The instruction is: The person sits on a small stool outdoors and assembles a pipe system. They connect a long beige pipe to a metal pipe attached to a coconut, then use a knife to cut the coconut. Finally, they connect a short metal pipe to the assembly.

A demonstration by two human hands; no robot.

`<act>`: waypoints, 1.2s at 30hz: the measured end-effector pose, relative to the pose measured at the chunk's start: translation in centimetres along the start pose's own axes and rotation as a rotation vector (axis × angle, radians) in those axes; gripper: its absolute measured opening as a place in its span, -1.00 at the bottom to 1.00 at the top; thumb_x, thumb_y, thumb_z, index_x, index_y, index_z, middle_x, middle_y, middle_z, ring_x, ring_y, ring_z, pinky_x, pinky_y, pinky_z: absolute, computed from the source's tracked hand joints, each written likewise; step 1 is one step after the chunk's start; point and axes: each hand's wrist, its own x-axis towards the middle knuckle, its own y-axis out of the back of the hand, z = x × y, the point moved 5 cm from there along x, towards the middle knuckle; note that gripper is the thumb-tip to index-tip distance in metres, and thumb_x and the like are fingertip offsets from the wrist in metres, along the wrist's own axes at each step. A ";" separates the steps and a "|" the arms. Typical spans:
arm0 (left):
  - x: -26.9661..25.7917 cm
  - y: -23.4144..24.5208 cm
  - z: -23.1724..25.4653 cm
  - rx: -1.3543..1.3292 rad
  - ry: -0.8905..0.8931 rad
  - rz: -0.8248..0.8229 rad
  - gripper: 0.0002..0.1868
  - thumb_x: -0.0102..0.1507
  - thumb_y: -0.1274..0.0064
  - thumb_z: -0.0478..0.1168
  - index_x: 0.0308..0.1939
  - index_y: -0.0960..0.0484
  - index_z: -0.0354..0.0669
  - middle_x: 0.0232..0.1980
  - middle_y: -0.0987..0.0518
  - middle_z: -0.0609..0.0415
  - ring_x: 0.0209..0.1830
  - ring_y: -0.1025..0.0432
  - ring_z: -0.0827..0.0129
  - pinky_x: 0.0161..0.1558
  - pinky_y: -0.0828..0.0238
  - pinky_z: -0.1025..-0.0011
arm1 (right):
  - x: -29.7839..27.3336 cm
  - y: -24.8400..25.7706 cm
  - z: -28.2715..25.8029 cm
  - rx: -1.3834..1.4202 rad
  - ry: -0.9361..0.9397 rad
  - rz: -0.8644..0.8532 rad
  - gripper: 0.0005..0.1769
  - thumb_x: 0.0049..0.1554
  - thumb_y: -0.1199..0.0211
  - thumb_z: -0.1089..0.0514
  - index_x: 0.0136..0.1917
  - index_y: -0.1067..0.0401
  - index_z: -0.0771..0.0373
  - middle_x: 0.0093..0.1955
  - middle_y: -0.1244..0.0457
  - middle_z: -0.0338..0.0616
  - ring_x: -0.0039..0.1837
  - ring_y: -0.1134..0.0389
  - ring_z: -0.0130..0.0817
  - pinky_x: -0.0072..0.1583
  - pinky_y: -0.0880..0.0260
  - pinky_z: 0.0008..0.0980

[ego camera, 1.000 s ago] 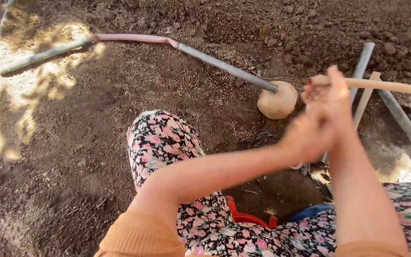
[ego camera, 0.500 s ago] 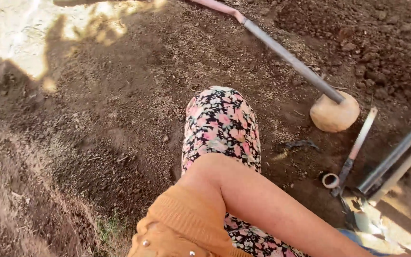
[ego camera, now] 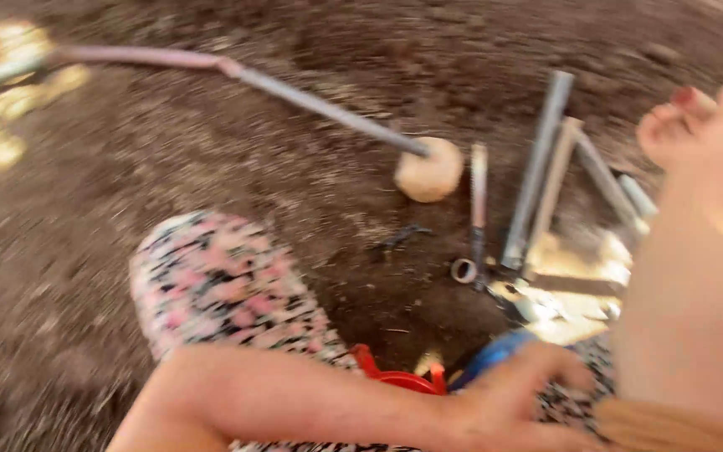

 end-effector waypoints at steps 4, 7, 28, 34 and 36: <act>-0.6 0.7 3.8 0.292 0.047 0.020 -0.46 0.08 0.08 0.13 0.06 -0.33 0.00 0.08 -0.37 0.06 0.14 -0.31 0.31 0.21 -0.19 0.41 | -6.8 -1.3 -2.5 0.145 0.053 0.061 -0.66 -0.05 -0.14 -0.07 -0.32 -0.35 0.27 -0.37 -0.19 -0.19 -0.35 -0.15 -0.36 -0.17 -0.24 -0.39; -0.5 -0.5 3.3 0.227 -0.054 -0.090 -0.42 0.18 0.12 0.08 0.22 -0.29 -0.09 0.17 -0.35 0.01 0.18 -0.28 0.27 0.25 -0.20 0.35 | -10.8 -1.6 -2.2 0.215 0.040 0.145 -0.68 0.01 -0.16 0.00 -0.21 -0.33 0.34 -0.36 -0.14 -0.14 -0.33 -0.16 -0.41 -0.18 -0.27 -0.44; 2.6 -0.1 9.0 0.838 -0.074 -0.119 -0.48 0.13 0.31 0.02 0.10 -0.36 -0.11 0.04 -0.46 -0.11 0.07 -0.36 0.01 0.06 -0.28 0.19 | -7.1 -6.2 7.8 -0.581 0.167 0.083 -0.70 0.08 -0.18 -0.03 -0.03 -0.29 0.18 -0.45 -0.02 -0.31 -0.52 0.09 -0.58 -0.39 0.05 -0.48; 4.3 0.6 4.9 0.702 0.424 -0.502 -0.64 0.21 0.44 -0.12 -0.07 -0.45 -0.09 0.18 -0.46 -0.04 0.15 -0.35 0.10 -0.01 -0.24 0.23 | -7.3 -8.8 13.5 -0.812 0.204 -0.044 -0.74 0.12 -0.19 -0.04 -0.13 -0.23 0.13 -0.49 0.00 -0.28 -0.52 0.07 -0.53 -0.40 0.01 -0.43; 4.6 1.5 3.0 0.536 0.380 -0.501 -0.66 0.25 0.44 -0.07 -0.11 -0.46 -0.01 0.17 -0.51 -0.04 0.13 -0.41 0.14 -0.03 -0.23 0.36 | -5.8 -8.6 16.2 -0.894 0.190 -0.102 -0.74 0.13 -0.16 -0.04 -0.05 -0.26 0.13 -0.52 0.02 -0.26 -0.53 0.07 -0.49 -0.41 0.01 -0.41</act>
